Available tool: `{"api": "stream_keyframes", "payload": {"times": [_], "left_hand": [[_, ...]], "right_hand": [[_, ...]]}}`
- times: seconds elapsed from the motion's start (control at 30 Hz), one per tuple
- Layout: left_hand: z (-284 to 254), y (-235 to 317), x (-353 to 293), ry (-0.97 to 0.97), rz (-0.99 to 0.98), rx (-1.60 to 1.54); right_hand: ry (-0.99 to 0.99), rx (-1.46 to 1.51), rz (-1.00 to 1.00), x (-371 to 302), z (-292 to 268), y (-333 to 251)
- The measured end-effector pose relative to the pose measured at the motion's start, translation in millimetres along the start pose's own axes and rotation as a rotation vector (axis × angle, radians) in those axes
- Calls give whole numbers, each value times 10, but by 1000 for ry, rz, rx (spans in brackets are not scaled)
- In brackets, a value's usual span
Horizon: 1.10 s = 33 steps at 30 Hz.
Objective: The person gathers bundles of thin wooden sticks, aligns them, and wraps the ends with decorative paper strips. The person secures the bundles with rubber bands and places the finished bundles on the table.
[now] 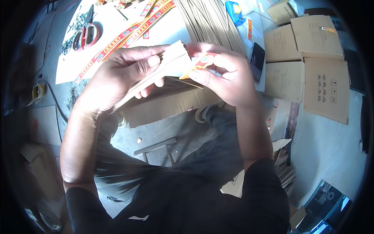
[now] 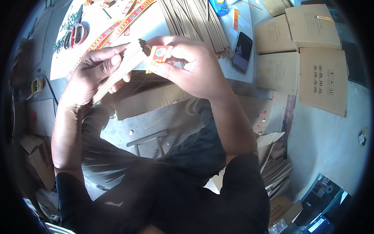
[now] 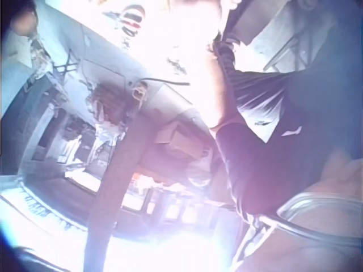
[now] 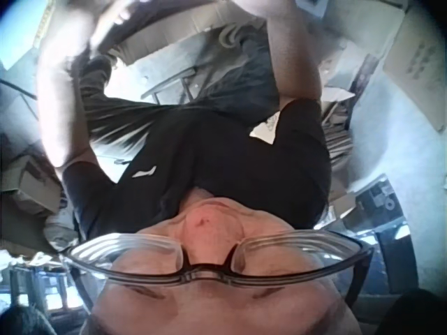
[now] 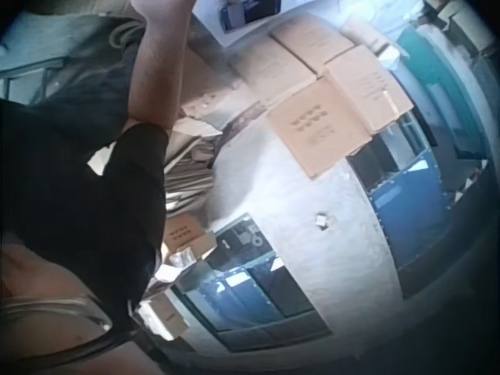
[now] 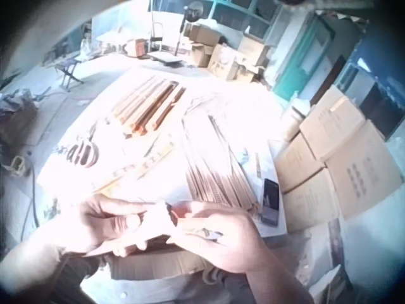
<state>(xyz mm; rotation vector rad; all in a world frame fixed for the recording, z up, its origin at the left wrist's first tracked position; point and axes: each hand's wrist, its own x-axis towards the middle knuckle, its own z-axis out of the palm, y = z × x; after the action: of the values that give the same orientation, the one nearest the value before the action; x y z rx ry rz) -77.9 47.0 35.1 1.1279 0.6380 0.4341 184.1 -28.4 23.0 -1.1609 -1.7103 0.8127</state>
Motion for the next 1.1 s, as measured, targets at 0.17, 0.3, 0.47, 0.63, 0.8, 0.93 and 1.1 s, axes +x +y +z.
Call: {"api": "stream_keyframes", "payload": {"times": [0.17,0.3,0.47,0.63,0.8,0.93,1.1], "left_hand": [[47,12,0,25,-1,10],[2,-1,12,5,35,38],[-49,142,-22,202,123,-11],[-159,218,-56,239,194,-29],[-201,248,-76,205,259,-31],[-120,372,-151,442,47,-77],[-122,362,-143,383,114,-163]], "right_hand": [[105,104,190,6,167,43],[111,153,243,22,184,3],[-45,142,423,15,102,31],[-266,-101,549,-147,428,49],[-374,-437,187,-227,762,185],[-404,-492,215,-244,818,230],[-456,-629,248,-323,799,365]]}}
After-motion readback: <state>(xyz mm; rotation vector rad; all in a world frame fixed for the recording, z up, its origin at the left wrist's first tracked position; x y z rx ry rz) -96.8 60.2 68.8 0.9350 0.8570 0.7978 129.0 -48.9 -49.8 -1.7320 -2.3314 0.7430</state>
